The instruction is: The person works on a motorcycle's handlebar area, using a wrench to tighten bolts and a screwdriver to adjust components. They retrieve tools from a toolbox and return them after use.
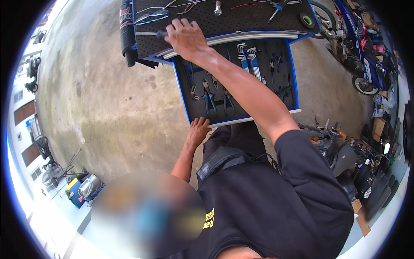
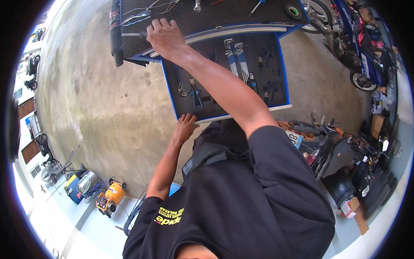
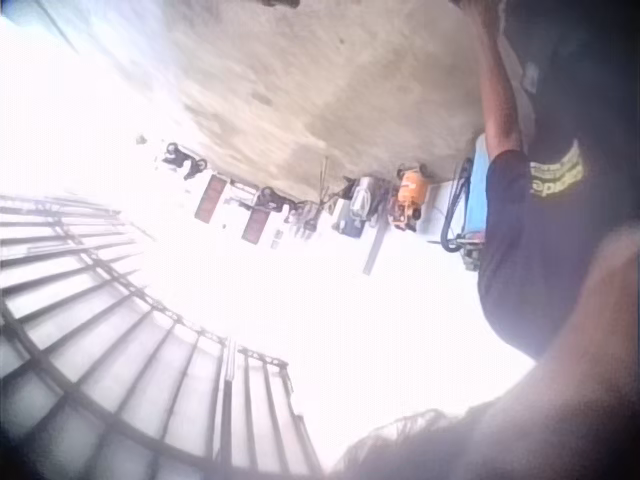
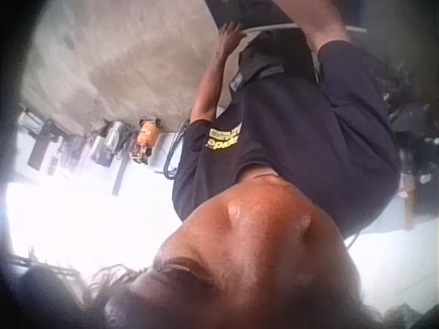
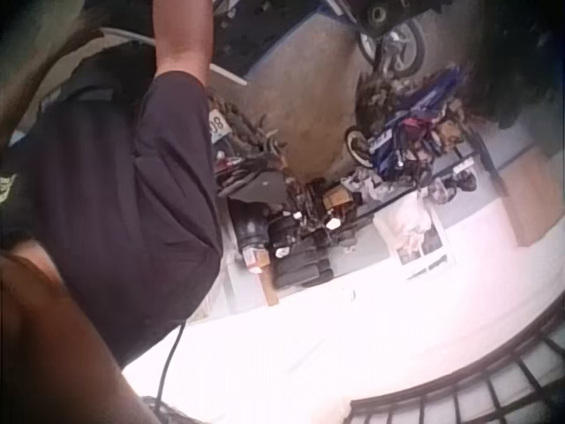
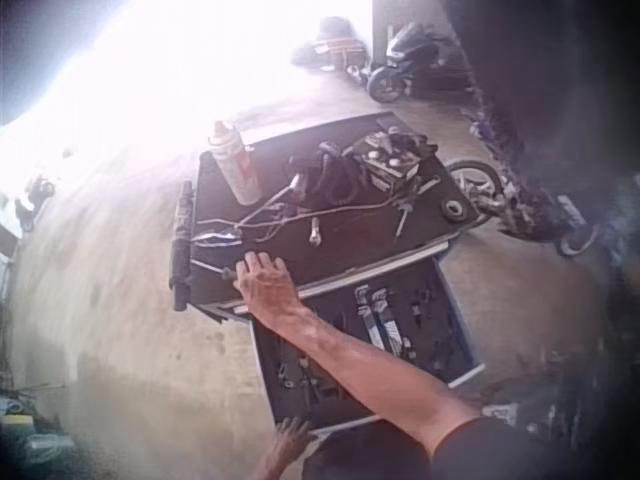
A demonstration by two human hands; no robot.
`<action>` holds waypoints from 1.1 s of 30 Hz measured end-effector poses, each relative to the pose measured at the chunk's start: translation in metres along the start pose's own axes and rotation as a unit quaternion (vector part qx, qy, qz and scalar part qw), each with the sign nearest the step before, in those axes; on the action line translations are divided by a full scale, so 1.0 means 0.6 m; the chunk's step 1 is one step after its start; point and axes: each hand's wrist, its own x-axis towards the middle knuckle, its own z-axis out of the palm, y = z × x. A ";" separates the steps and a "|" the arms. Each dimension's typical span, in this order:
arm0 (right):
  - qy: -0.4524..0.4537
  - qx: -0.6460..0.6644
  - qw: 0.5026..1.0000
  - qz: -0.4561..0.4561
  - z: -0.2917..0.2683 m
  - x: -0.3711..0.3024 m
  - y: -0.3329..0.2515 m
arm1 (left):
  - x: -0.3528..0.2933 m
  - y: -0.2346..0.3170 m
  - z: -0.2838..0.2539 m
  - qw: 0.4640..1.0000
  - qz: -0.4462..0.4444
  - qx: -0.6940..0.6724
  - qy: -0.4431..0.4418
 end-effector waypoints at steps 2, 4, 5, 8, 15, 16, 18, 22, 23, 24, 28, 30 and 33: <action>0.054 0.081 0.994 -0.047 -0.041 -0.079 0.011 | -0.004 0.005 0.006 0.998 -0.050 0.008 0.026; 0.036 0.158 0.987 0.010 -0.078 -0.188 0.054 | 0.021 0.006 -0.006 0.995 -0.079 0.006 0.062; 0.010 0.188 0.981 0.045 -0.104 -0.247 0.082 | 0.038 0.005 -0.020 0.993 -0.091 0.012 0.068; -0.004 0.182 0.959 0.216 -0.157 -0.440 0.162 | 0.106 -0.009 -0.054 0.984 -0.123 0.033 0.126; -0.059 0.091 0.864 0.492 -0.237 -0.684 0.215 | 0.299 -0.019 0.004 0.764 -0.430 -0.098 0.470; -0.063 0.089 0.861 0.497 -0.240 -0.695 0.224 | 0.344 -0.029 0.027 0.688 -0.483 -0.219 0.495; -0.082 0.106 0.864 0.486 -0.231 -0.697 0.240 | 0.385 -0.135 0.096 0.494 -0.490 -0.561 0.448; -0.121 0.113 0.860 0.483 -0.234 -0.702 0.275 | 0.511 -0.194 0.086 0.260 -0.361 -0.823 0.353; -0.129 0.113 0.857 0.487 -0.234 -0.711 0.288 | 0.546 -0.182 0.072 0.275 -0.329 -0.831 0.353; -0.137 0.114 0.854 0.489 -0.234 -0.718 0.301 | 0.575 -0.170 0.053 0.276 -0.322 -0.835 0.349; -0.168 0.162 0.834 0.501 -0.221 -0.717 0.347 | 0.575 -0.171 0.046 0.373 -0.340 -0.788 0.353; -0.159 0.187 0.837 0.490 -0.215 -0.710 0.374 | 0.561 -0.156 0.061 0.411 -0.367 -0.757 0.350; -0.183 0.167 0.824 0.510 -0.208 -0.646 0.399 | 0.495 -0.140 0.096 0.423 -0.364 -0.758 0.338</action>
